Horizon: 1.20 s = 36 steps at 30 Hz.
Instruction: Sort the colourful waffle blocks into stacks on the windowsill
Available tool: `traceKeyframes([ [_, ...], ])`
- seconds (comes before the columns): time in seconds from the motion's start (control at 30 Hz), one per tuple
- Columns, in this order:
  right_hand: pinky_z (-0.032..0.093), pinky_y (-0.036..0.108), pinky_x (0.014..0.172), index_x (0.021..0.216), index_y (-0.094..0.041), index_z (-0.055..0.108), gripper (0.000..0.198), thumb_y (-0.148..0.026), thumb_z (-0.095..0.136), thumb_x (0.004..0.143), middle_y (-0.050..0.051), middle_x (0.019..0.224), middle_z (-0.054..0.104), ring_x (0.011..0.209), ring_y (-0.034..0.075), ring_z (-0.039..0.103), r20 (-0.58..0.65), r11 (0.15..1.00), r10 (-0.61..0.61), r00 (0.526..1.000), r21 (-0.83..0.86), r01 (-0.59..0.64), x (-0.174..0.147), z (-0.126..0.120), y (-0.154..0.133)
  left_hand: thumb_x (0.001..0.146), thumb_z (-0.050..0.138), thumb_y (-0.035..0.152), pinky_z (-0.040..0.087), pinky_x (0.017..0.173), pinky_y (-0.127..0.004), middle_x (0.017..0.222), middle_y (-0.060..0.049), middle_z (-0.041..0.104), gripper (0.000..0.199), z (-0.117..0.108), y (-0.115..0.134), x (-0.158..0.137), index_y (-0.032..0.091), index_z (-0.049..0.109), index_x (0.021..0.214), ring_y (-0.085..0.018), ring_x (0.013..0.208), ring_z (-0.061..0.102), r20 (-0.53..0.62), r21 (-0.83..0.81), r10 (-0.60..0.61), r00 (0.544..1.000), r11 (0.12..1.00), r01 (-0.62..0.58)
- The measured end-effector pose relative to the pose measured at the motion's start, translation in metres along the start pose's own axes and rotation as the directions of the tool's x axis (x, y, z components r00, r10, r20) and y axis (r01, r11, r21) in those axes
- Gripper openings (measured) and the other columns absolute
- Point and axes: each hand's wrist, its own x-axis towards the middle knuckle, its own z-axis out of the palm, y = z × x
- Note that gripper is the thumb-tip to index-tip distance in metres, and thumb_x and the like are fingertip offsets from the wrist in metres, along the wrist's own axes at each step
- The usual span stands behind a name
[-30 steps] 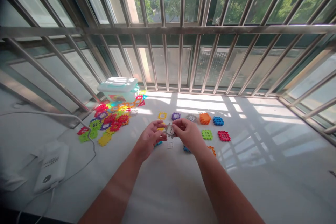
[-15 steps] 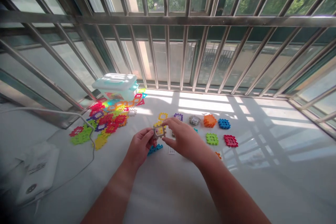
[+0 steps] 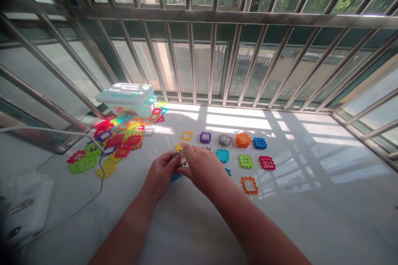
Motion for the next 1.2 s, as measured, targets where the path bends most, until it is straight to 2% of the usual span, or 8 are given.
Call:
traceKeyframes([
  [0.2, 0.057, 0.040, 0.094, 0.132, -0.018, 0.065, 0.040, -0.036, 0.079, 0.099, 0.013, 0.122, 0.077, 0.116, 0.032, 0.075, 0.152, 0.998, -0.004, 0.988, -0.069, 0.014, 0.001, -0.013, 0.000, 0.090, 0.083, 0.052, 0.047, 0.057, -0.021, 0.073, 0.001, 0.066, 0.037, -0.001, -0.003, 0.001, 0.017, 0.076, 0.096, -0.009, 0.060, 0.056, -0.016, 0.071, -0.012, 1.000, 0.997, 0.013],
  [0.43, 0.057, 0.042, 0.104, 0.149, -0.021, 0.056, 0.062, -0.030, 0.084, 0.095, 0.014, 0.142, 0.067, 0.128, 0.031, 0.068, 0.064, 0.982, -0.172, 0.983, -0.073, 0.176, -0.002, -0.015, 0.013, 0.090, 0.082, 0.056, 0.041, 0.053, -0.021, 0.065, 0.002, 0.062, 0.040, 0.002, 0.002, -0.002, 0.016, 0.075, 0.093, -0.009, 0.055, 0.051, 0.015, 0.148, -0.014, 1.000, 0.989, 0.012],
  [0.6, 0.057, 0.041, 0.105, 0.137, -0.024, 0.063, 0.046, -0.026, 0.082, 0.096, 0.009, 0.134, 0.069, 0.123, 0.027, 0.069, 0.054, 0.956, -0.287, 0.956, -0.049, 0.290, 0.000, -0.016, 0.013, 0.090, 0.082, 0.056, 0.044, 0.055, -0.023, 0.066, 0.002, 0.060, 0.041, 0.005, 0.006, -0.005, 0.016, 0.074, 0.089, -0.010, 0.056, 0.053, 0.041, 0.134, 0.026, 0.999, 0.990, -0.031],
  [0.7, 0.057, 0.042, 0.102, 0.133, -0.023, 0.065, 0.043, -0.031, 0.083, 0.095, 0.010, 0.132, 0.069, 0.120, 0.028, 0.069, -0.006, 0.970, -0.234, 0.972, -0.067, 0.233, 0.000, -0.020, 0.017, 0.096, 0.075, 0.057, 0.051, 0.060, -0.027, 0.071, 0.000, 0.062, 0.041, 0.004, 0.007, -0.007, 0.016, 0.078, 0.104, -0.013, 0.061, 0.057, 0.023, 0.052, 0.080, 0.996, 0.995, -0.082],
  [0.77, 0.056, 0.044, 0.102, 0.133, -0.024, 0.064, 0.045, -0.033, 0.084, 0.094, 0.011, 0.132, 0.070, 0.121, 0.029, 0.068, -0.084, 0.983, -0.167, 0.982, -0.090, 0.160, 0.000, -0.025, 0.027, 0.099, 0.070, 0.056, 0.053, 0.061, -0.028, 0.076, -0.002, 0.065, 0.042, 0.001, 0.008, -0.007, 0.016, 0.079, 0.108, -0.013, 0.063, 0.058, -0.060, 0.033, 0.171, 0.983, 0.985, -0.169],
  [0.9, 0.052, 0.046, 0.101, 0.126, -0.023, 0.066, 0.036, -0.037, 0.080, 0.096, 0.011, 0.125, 0.073, 0.117, 0.032, 0.065, -0.236, 0.981, 0.005, 0.972, -0.186, -0.050, 0.002, -0.036, 0.061, 0.101, 0.066, 0.054, 0.048, 0.051, -0.025, 0.066, -0.001, 0.060, 0.042, -0.009, 0.015, -0.005, 0.015, 0.077, 0.089, -0.012, 0.055, 0.054, -0.318, 0.056, 0.329, 0.889, 0.943, -0.329],
  [1.03, 0.047, 0.044, 0.093, 0.118, -0.022, 0.069, 0.028, -0.042, 0.073, 0.099, 0.013, 0.117, 0.074, 0.111, 0.034, 0.061, -0.299, 0.907, 0.196, 0.934, -0.307, -0.289, 0.004, -0.038, 0.098, 0.099, 0.066, 0.050, 0.046, 0.048, -0.024, 0.062, 0.000, 0.057, 0.040, -0.016, 0.022, 0.000, 0.016, 0.073, 0.081, -0.011, 0.051, 0.049, -0.438, 0.020, 0.339, 0.833, 0.930, -0.368],
  [1.2, 0.043, 0.041, 0.086, 0.114, -0.022, 0.071, 0.029, -0.047, 0.068, 0.101, 0.014, 0.113, 0.074, 0.110, 0.034, 0.059, -0.246, 0.821, 0.329, 0.912, -0.401, -0.405, 0.005, -0.033, 0.121, 0.098, 0.067, 0.046, 0.045, 0.047, -0.024, 0.061, 0.001, 0.057, 0.035, -0.015, 0.023, 0.001, 0.016, 0.072, 0.080, -0.011, 0.050, 0.048, -0.440, 0.007, 0.321, 0.839, 0.935, -0.355],
])
